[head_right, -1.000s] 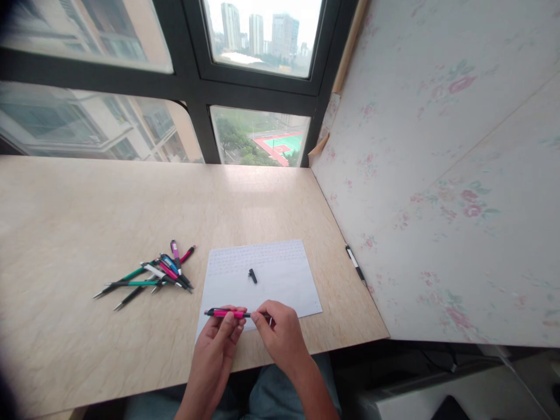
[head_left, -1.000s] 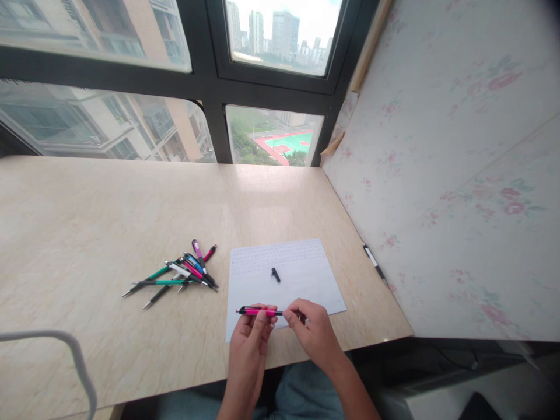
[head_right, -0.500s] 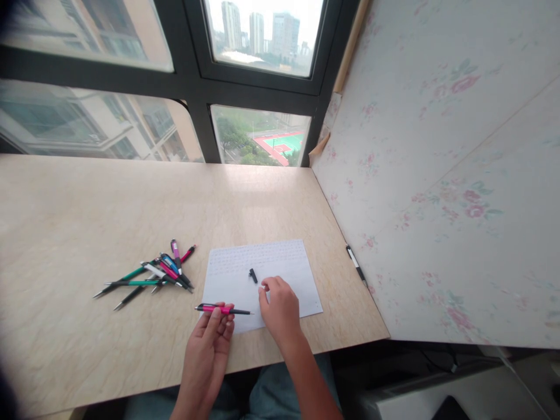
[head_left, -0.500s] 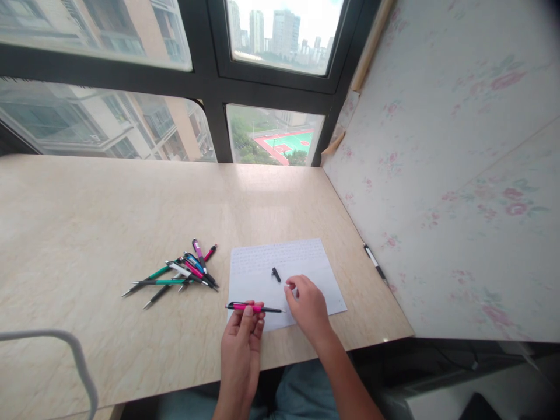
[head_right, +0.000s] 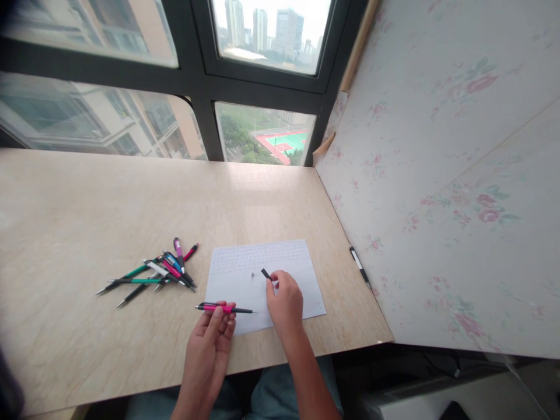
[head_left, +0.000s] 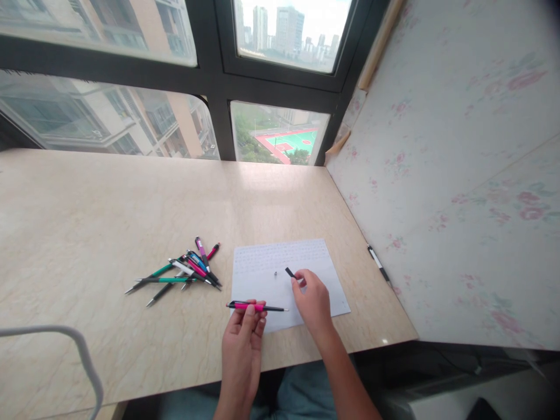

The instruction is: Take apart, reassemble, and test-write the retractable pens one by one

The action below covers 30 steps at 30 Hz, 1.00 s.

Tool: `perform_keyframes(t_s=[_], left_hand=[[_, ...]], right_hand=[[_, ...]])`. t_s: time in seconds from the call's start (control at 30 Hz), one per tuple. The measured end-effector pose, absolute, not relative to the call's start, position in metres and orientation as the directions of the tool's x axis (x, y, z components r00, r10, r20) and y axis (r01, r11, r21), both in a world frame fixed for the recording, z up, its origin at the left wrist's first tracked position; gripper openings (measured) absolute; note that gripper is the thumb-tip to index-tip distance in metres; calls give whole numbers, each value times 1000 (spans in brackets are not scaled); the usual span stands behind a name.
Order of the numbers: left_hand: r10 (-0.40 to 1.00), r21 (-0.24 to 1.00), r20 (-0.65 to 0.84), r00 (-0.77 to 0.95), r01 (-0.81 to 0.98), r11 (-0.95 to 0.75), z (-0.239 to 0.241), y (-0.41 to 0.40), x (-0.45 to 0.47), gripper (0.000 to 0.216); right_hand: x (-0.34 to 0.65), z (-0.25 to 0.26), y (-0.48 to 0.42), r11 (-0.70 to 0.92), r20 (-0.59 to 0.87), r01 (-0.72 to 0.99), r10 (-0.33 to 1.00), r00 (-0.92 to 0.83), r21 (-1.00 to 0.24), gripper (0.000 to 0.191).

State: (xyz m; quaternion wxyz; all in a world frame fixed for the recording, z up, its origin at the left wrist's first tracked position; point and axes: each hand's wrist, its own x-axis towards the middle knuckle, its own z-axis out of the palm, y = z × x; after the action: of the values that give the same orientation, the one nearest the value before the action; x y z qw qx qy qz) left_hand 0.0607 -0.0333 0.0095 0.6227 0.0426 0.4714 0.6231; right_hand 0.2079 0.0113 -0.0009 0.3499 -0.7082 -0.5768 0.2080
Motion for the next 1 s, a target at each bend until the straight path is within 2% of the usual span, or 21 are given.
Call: perform_keyframes(t_s=[0.07,0.13,0.3,0.5,0.67,0.87,1.0], left_hand=[[816,643,-533,-225,-735,217,10,-33,60,23],[817,645,-529,-231,-734,210,10,-33,60,23],[816,653,-524,-246,-730,200,11,-33,62,22],[819,667,-521,-240,-713,215,10,-33,64,25],[831,675,-513,-215,-699,237,7,-38,67,30],[850,667,-518,-97,-668,330,8,-43,73,31],[854,666,-515,-78,-663,342,8,-43,74,32]], right_hand=[[219,2,1,-93,11,503,980,200,-859,14],[230,5,-11,-112,-69,350,989,133,-930,18],[242,9,-35,-150,-134,179,986,99,-972,24],[231,13,-38,-102,-86,185,992,94,-977,22],[221,17,-38,-75,-57,258,996,74,-963,17],[212,18,-42,-68,-54,254,997,60,-965,17],[210,17,-41,-84,-65,243,994,86,-967,18]])
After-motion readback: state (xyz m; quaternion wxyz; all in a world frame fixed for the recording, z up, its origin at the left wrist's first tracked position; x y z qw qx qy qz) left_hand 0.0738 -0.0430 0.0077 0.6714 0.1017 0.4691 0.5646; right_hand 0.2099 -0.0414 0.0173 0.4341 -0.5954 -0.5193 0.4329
